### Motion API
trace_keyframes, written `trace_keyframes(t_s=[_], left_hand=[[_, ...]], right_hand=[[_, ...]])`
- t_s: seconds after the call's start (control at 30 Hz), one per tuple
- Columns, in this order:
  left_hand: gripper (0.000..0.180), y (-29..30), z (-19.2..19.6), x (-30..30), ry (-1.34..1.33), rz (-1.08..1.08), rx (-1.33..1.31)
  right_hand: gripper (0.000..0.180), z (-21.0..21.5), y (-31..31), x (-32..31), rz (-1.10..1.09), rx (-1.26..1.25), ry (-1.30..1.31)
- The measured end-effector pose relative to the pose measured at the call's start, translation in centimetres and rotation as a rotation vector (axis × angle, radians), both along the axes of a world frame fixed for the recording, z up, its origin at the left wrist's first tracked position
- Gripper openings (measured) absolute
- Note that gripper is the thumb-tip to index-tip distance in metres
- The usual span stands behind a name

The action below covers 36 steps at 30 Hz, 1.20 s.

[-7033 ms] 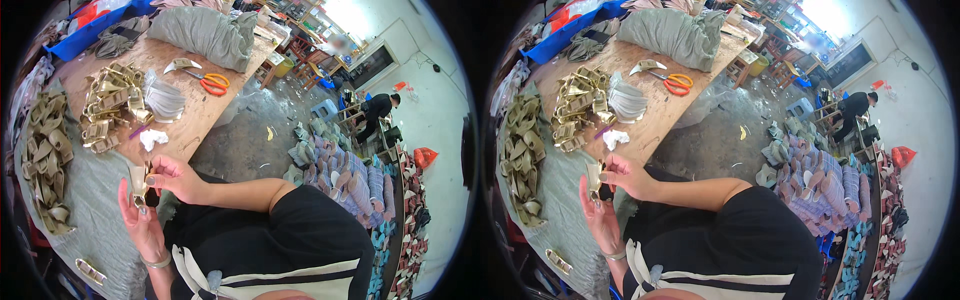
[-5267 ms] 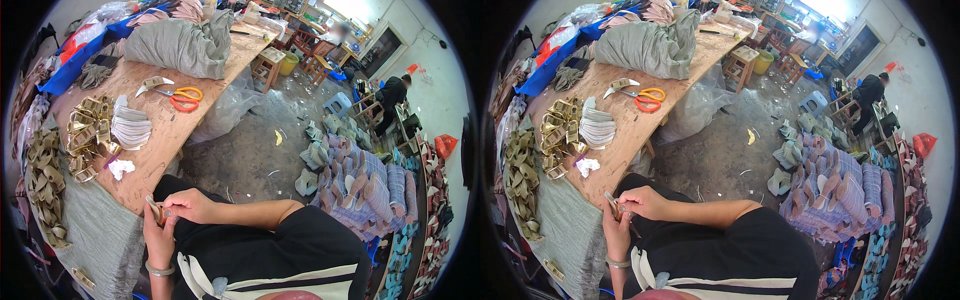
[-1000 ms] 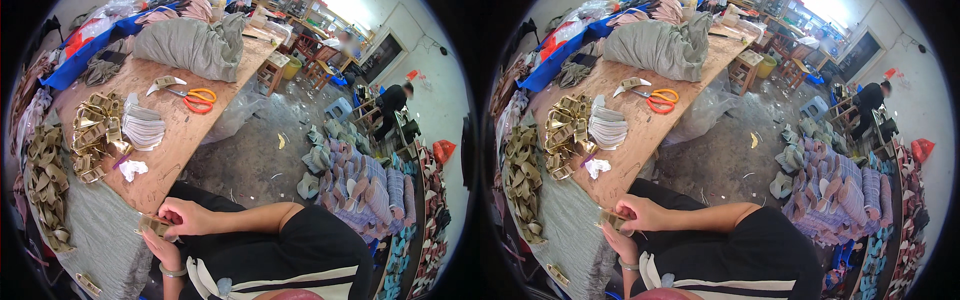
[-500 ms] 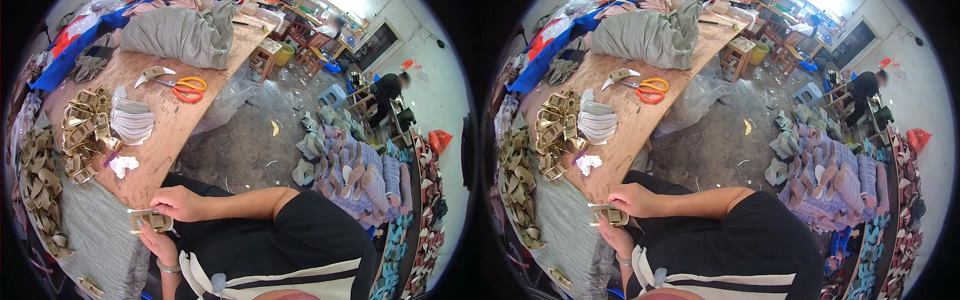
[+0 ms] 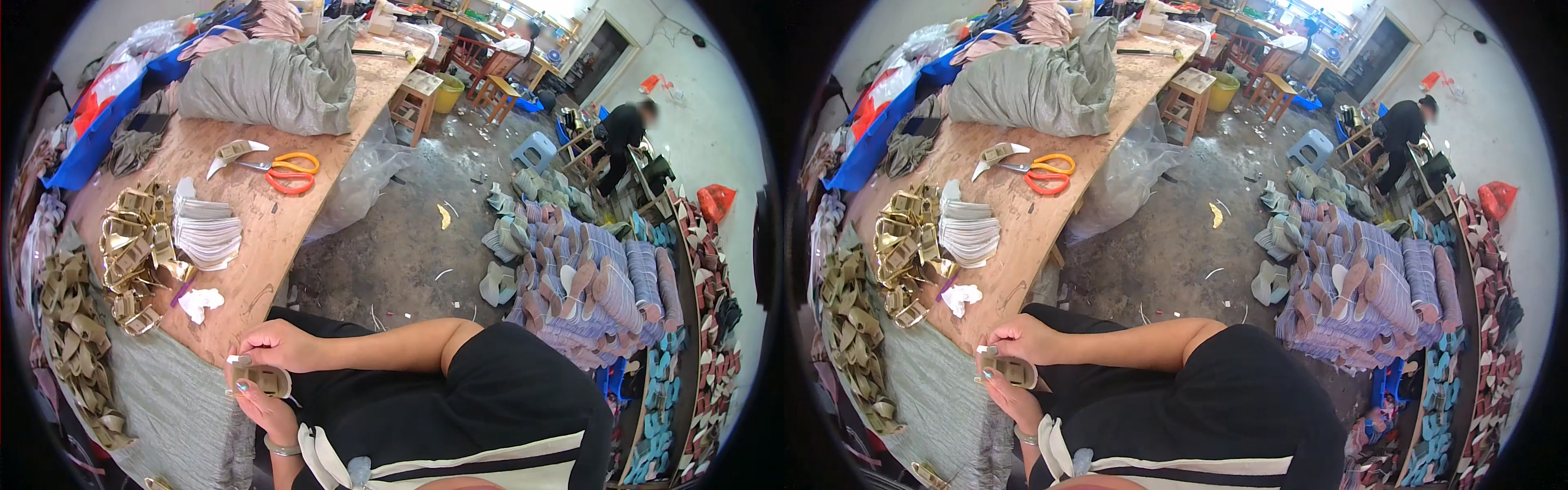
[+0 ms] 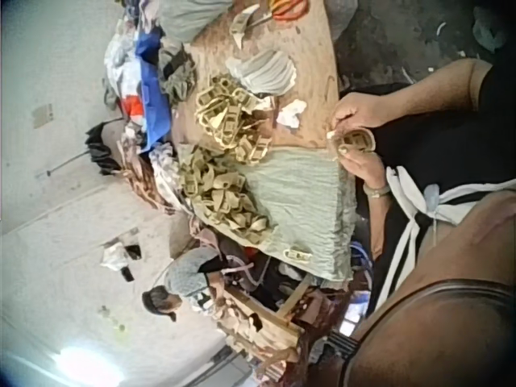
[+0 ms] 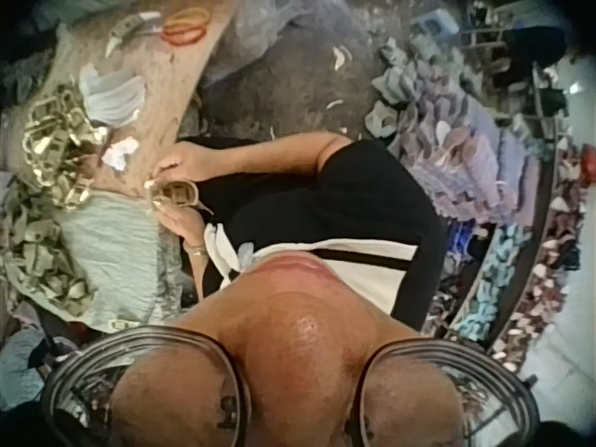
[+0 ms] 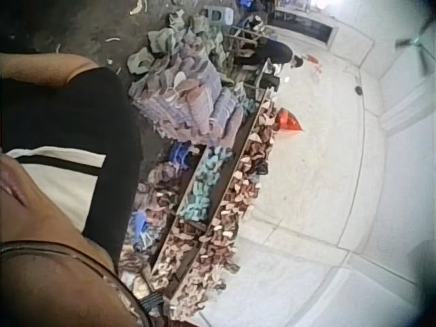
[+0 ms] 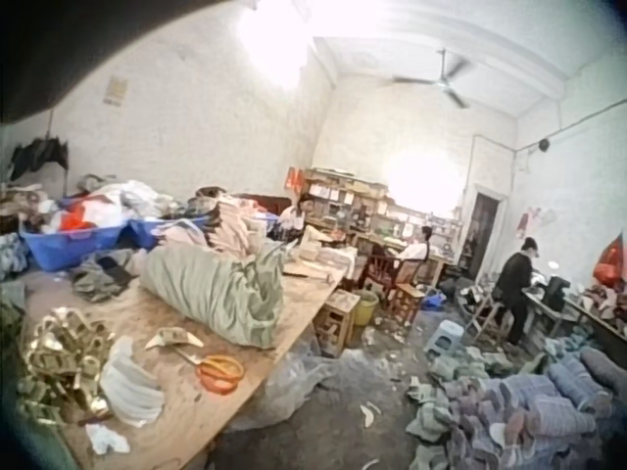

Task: The recorder is assembling or cleaning gold-colored metallic shoe heels and white interior components at a manufacturing workstation.

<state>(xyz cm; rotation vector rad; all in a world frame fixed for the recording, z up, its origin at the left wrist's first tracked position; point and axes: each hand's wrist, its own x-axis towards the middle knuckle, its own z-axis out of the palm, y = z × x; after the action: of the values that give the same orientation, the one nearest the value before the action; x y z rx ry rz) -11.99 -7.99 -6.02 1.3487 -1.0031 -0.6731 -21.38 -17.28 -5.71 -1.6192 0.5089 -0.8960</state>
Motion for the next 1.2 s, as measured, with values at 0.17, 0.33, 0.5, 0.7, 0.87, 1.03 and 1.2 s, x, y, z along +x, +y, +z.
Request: trace_keyframes(t_s=[0.17, 0.33, 0.5, 0.7, 0.87, 1.03, 1.2], left_hand=[[0.059, -0.8, -0.1, 0.3, -0.171, -0.032, -0.013], [0.061, -1.4, -0.4, 0.7, -0.341, -0.041, -0.028], [0.07, -1.3, -0.7, 0.6, -0.331, -0.097, 0.059], [0.074, -0.4, -0.3, -0.2, -0.381, -0.016, 0.089], [0.064, -0.6, 1.0, -0.5, -0.451, 0.008, 0.165], [0.057, -0.5, 0.8, -0.3, -0.506, 0.035, 0.24], [0.058, -0.6, 0.9, -0.3, -0.412, 0.035, 0.278]], right_hand=[[0.01, 1.6, -0.1, -1.0, -0.101, -0.227, 0.089], [0.01, 1.7, -0.4, -1.5, -0.129, -0.294, 0.174], [0.014, 1.8, -0.5, -2.5, -0.084, -0.225, 0.199], [0.018, 0.8, -0.8, -2.2, 0.022, 0.058, 0.078], [0.015, 0.5, -0.2, -1.8, -0.1, -0.086, 0.162], [0.014, 0.8, 0.2, -1.7, -0.169, -0.168, 0.196], [0.015, 0.5, 0.2, -1.2, -0.178, -0.157, 0.201]])
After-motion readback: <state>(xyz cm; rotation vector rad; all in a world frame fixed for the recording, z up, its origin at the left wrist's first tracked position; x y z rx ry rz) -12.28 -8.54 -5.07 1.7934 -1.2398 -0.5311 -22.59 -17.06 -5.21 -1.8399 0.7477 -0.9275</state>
